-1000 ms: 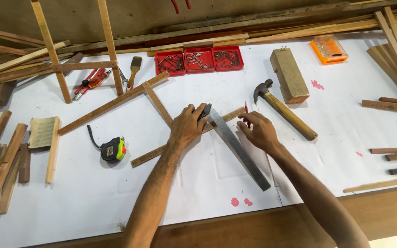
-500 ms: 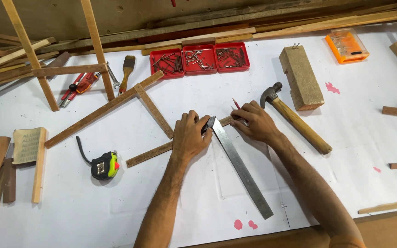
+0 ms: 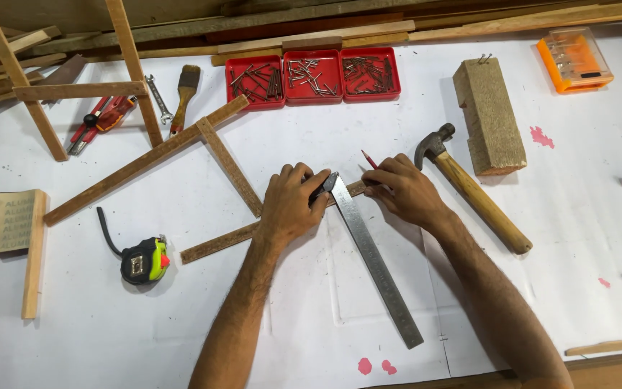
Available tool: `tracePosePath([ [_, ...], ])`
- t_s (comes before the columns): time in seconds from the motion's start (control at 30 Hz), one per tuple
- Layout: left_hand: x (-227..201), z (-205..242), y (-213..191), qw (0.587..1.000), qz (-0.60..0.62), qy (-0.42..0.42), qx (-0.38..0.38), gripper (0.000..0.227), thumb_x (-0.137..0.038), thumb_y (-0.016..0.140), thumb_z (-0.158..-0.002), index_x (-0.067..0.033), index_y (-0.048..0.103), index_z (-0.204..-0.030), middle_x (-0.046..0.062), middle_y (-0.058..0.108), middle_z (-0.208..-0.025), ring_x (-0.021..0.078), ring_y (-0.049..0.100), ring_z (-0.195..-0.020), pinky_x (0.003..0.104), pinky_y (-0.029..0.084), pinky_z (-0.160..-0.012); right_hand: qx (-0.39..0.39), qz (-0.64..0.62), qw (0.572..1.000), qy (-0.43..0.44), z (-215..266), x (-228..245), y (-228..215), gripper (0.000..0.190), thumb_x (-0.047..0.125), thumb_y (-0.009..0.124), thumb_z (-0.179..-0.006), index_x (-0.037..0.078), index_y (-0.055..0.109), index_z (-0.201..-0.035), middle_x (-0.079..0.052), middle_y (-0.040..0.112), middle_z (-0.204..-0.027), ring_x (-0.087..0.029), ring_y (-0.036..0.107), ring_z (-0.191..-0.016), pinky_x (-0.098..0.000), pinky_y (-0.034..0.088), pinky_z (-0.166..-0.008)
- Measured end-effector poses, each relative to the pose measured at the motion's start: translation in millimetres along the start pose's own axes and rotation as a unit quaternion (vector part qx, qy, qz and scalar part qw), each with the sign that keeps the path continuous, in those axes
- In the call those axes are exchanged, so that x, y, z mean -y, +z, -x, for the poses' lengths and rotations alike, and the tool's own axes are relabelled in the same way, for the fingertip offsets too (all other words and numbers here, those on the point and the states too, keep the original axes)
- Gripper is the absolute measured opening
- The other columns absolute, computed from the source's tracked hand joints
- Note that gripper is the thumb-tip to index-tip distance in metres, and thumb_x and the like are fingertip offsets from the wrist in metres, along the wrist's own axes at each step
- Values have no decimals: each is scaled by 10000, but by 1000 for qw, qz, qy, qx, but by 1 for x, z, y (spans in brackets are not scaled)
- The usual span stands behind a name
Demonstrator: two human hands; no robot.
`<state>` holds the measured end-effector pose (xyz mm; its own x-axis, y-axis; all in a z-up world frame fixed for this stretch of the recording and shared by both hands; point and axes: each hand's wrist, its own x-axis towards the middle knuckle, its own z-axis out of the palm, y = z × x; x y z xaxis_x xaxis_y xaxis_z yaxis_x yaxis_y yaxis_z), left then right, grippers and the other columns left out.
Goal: The person aligns thin wooden strips on a workbench and hammers nails to join them into a small frame structure. They then use a tape measure to take measurements, mark a strip with a pencil, check alignment with a try square, and reposition the assembled frame while continuing to fit pieces together.
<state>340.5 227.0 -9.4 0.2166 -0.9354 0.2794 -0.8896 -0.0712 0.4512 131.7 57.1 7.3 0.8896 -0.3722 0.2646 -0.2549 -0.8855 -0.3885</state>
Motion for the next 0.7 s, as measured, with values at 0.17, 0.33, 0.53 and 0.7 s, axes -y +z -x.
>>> tracePosePath([
  [0.17,3,-2,-3,1000,5,12,11,417,-315,722,-923,-174,717,-1315,40,623,-1018,199,531,-890,394,430,-746,4,-6,1000,3,0,-3,3,302,301,784,-890,100,774,-1114,-43,691,-933,-188,585,-904,-349,559,-738],
  [0.33,6,-5,-4,999,13,26,17,392,-313,713,-966,-204,715,-1342,22,624,-1040,186,527,-891,389,427,-759,5,-7,1000,4,-1,-2,0,304,306,783,-891,101,774,-1115,-43,693,-940,-188,583,-905,-347,558,-723],
  [0.53,-5,-2,-7,999,8,34,14,486,-421,766,-897,-197,713,-1325,36,618,-1041,196,531,-910,399,439,-791,10,-11,1000,11,0,-5,1,314,311,787,-885,104,773,-1120,-45,694,-941,-187,588,-919,-348,560,-734],
  [0.7,-6,2,-5,998,-16,56,-11,541,-503,802,-846,-215,725,-1296,38,619,-1034,211,531,-921,402,450,-791,18,-11,1000,15,-1,-2,-1,333,313,803,-865,94,771,-1114,-57,693,-942,-196,588,-920,-352,561,-731],
])
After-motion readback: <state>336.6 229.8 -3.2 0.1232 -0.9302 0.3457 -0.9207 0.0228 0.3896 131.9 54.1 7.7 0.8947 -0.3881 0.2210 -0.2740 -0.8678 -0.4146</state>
